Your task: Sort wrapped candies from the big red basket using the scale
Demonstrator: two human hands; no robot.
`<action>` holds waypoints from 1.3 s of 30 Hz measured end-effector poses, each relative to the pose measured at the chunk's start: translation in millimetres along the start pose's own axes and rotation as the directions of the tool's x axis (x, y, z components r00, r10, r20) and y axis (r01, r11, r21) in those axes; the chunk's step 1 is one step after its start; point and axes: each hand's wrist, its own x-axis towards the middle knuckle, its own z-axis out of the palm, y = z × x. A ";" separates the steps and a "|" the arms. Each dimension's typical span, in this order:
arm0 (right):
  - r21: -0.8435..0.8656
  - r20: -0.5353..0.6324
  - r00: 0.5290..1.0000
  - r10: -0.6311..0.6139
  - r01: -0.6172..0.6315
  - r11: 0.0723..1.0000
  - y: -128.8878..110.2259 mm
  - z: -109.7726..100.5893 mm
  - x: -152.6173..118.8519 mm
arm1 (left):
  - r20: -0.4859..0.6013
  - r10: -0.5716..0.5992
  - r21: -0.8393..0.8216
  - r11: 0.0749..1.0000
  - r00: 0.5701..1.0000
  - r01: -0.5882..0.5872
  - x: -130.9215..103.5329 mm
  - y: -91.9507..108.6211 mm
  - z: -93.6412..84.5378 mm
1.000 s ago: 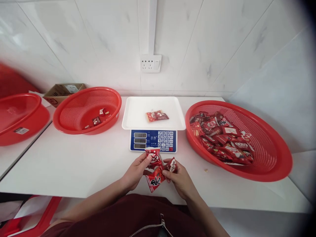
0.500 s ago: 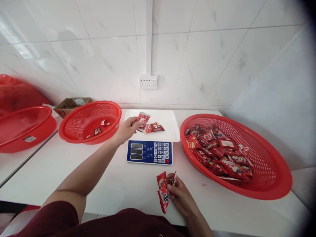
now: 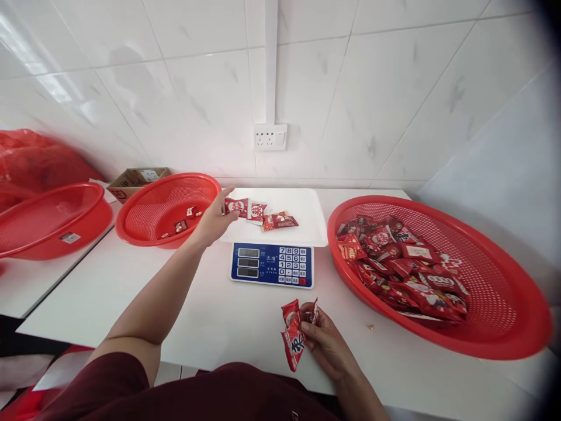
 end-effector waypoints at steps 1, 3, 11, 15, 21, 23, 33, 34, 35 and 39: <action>-0.002 0.001 1.000 0.005 -0.005 1.000 0.3 -0.5 0.2 | 0.033 -0.001 -0.042 0.999 0.999 0.002 -3.0 1.2 0.5; -0.001 0.007 1.000 0.005 -0.005 1.000 1.0 -1.4 0.3 | 0.072 0.012 -0.090 0.996 0.997 -0.006 -4.1 4.4 3.8; 0.009 -0.006 1.000 -0.027 0.027 1.000 0.7 1.2 -0.1 | 0.144 0.201 0.095 0.972 0.969 -0.215 35.2 21.7 38.1; 0.012 -0.009 0.999 -0.032 0.032 0.999 -0.6 3.1 -0.6 | 0.082 0.270 0.130 0.952 0.959 -0.279 14.5 26.7 49.4; -0.084 -0.056 0.994 -0.094 0.089 0.992 2.5 1.5 0.8 | 0.494 0.050 -0.292 0.950 0.868 0.111 -94.5 11.8 52.6; -0.187 -0.061 0.987 -0.151 0.137 0.973 4.2 2.6 1.5 | 0.615 -0.022 -0.353 0.886 0.788 0.300 -124.2 2.6 54.1; -0.600 -0.058 0.959 -0.276 0.188 0.778 1.5 14.9 -4.3 | 0.919 -0.115 -0.242 0.594 0.378 0.767 -157.4 -25.7 77.1; -0.606 -0.077 0.953 -0.292 0.187 0.773 1.4 14.2 -4.0 | 0.916 -0.128 -0.239 0.591 0.381 0.771 -155.0 -25.2 79.2; -0.606 -0.097 0.947 -0.305 0.187 0.773 1.6 13.2 -3.4 | 0.910 -0.135 -0.242 0.593 0.391 0.768 -152.5 -24.9 81.0; -0.583 -0.141 0.934 -0.329 0.191 0.790 4.2 10.7 -0.1 | 0.903 -0.131 -0.264 0.582 0.410 0.769 -147.8 -29.5 86.4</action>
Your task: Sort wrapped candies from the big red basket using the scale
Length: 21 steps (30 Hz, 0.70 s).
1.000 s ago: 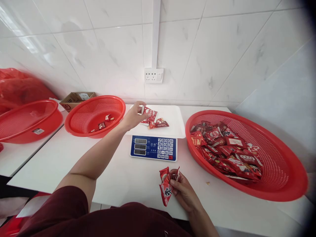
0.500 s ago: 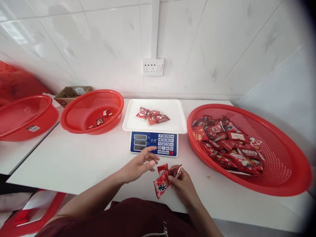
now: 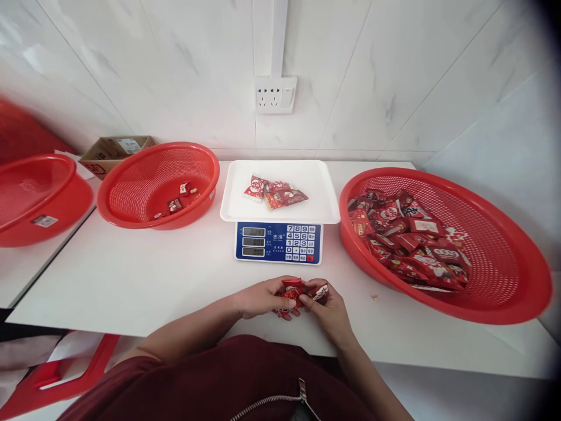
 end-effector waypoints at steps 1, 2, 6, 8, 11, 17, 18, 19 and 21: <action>-0.003 -0.001 1.000 0.001 -0.001 1.000 0.2 0.9 0.1 | -0.008 0.004 -0.017 1.000 1.000 -0.004 0.9 -1.7 -1.2; -0.014 0.001 1.000 0.004 -0.004 1.000 -0.2 2.0 0.1 | -0.024 0.010 -0.029 1.000 1.000 -0.010 1.3 -3.6 -2.2; -0.075 0.042 0.998 0.042 -0.039 0.996 -6.7 6.0 -0.2 | -0.105 0.044 -0.015 0.999 0.994 -0.046 0.9 -7.8 -4.6; -0.084 0.032 0.999 0.041 -0.038 0.996 -12.0 5.8 1.4 | -0.139 0.066 -0.023 0.997 0.988 -0.070 0.5 -7.4 -4.9; -0.059 0.000 1.000 -0.006 0.006 0.998 -23.7 2.5 6.8 | -0.172 0.076 -0.071 0.993 0.982 -0.089 -0.3 -6.3 -3.9; -0.066 0.046 0.993 -0.112 0.115 0.991 -64.0 5.8 22.4 | -0.132 0.026 -0.140 0.989 0.991 -0.045 -6.0 -6.9 2.5; -0.094 0.016 0.990 -0.137 0.138 0.986 -70.2 8.1 24.5 | -0.122 0.033 -0.133 0.990 0.992 -0.049 -7.1 -7.0 3.3; -0.121 -0.014 0.987 -0.160 0.157 0.980 -75.2 10.1 26.3 | -0.115 0.041 -0.129 0.990 0.993 -0.055 -8.0 -7.0 3.8; -0.162 -0.044 0.981 -0.191 0.181 0.970 -81.5 12.3 28.3 | -0.110 0.052 -0.129 0.990 0.993 -0.066 -9.2 -6.9 3.9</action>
